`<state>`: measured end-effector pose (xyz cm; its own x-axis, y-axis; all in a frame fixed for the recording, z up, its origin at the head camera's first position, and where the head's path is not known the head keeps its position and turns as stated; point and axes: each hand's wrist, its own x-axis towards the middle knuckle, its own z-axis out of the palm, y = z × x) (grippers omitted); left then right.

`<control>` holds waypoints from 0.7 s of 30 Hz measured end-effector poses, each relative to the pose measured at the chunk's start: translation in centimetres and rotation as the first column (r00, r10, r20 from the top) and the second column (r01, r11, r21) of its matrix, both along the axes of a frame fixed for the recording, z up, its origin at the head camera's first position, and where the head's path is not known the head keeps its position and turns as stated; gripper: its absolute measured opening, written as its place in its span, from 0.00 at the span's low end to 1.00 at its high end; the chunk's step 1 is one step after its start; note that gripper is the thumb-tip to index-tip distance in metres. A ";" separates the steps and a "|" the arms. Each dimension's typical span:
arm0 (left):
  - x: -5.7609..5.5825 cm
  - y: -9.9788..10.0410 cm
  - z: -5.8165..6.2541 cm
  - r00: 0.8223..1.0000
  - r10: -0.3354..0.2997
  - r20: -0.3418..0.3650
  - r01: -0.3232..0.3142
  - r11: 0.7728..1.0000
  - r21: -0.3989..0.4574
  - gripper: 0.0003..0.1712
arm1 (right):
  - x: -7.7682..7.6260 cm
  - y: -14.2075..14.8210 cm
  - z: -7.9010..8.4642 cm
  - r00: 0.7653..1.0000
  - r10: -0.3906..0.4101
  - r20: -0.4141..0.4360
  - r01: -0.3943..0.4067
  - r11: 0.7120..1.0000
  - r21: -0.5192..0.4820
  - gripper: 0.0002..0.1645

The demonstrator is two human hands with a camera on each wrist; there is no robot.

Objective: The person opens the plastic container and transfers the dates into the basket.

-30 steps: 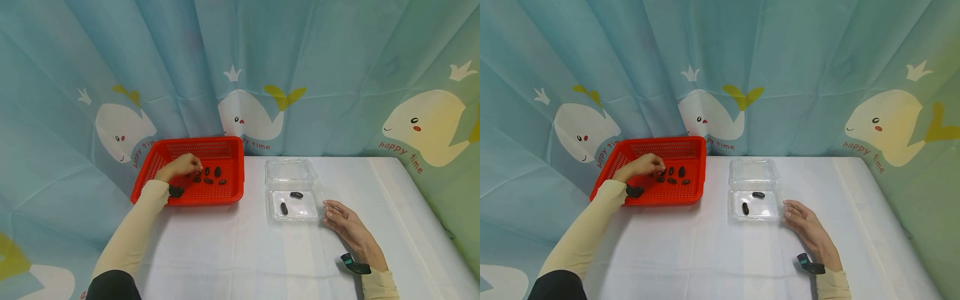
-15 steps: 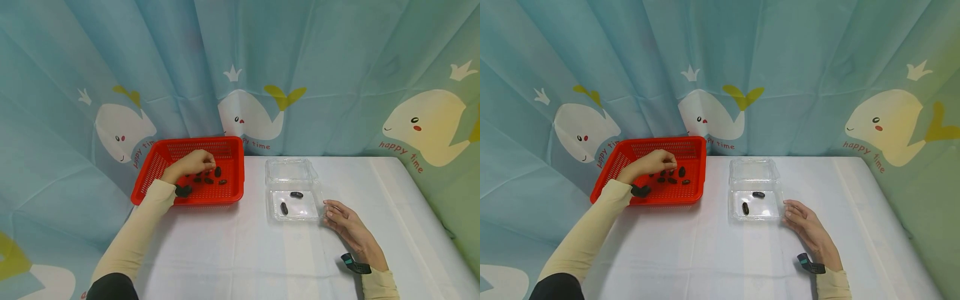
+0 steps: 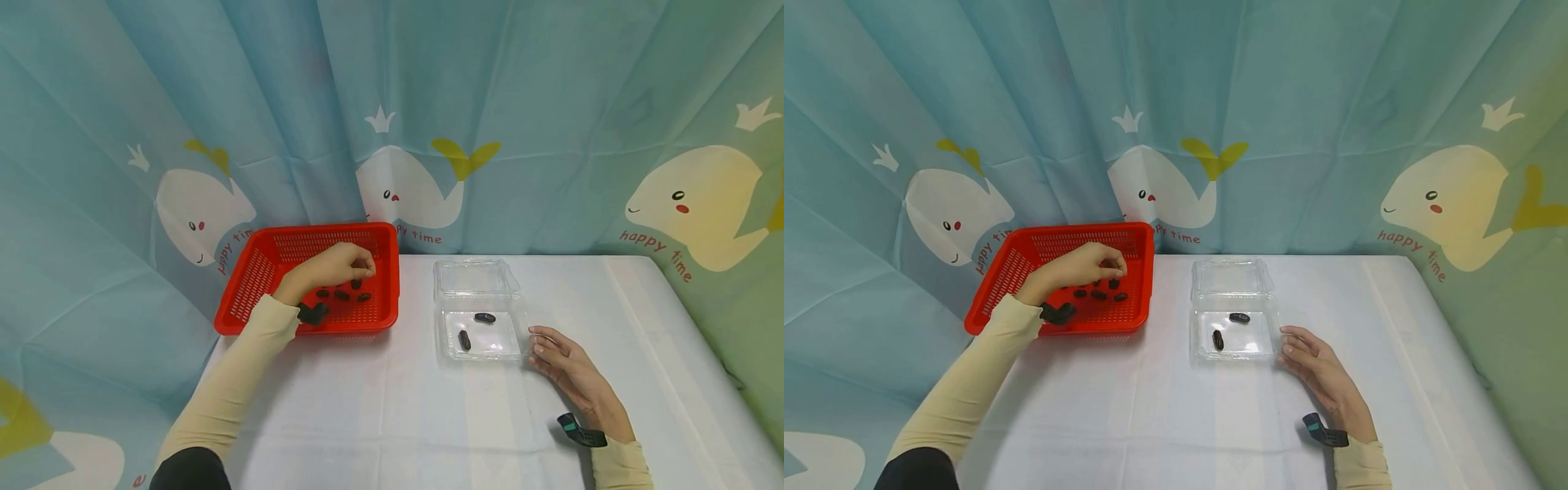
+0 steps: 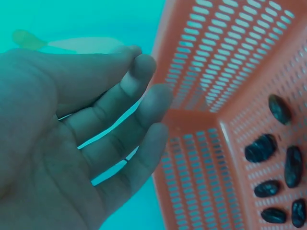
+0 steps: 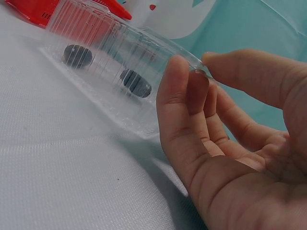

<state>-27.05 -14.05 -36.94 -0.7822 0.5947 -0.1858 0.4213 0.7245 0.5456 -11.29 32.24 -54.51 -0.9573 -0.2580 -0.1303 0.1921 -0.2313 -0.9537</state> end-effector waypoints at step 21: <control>1.9 6.3 -0.1 0.960 -0.276 -0.045 0.274 0.961 -0.047 0.10 | 0.0 -0.1 0.1 1.000 -0.014 0.024 0.014 1.000 0.004 0.21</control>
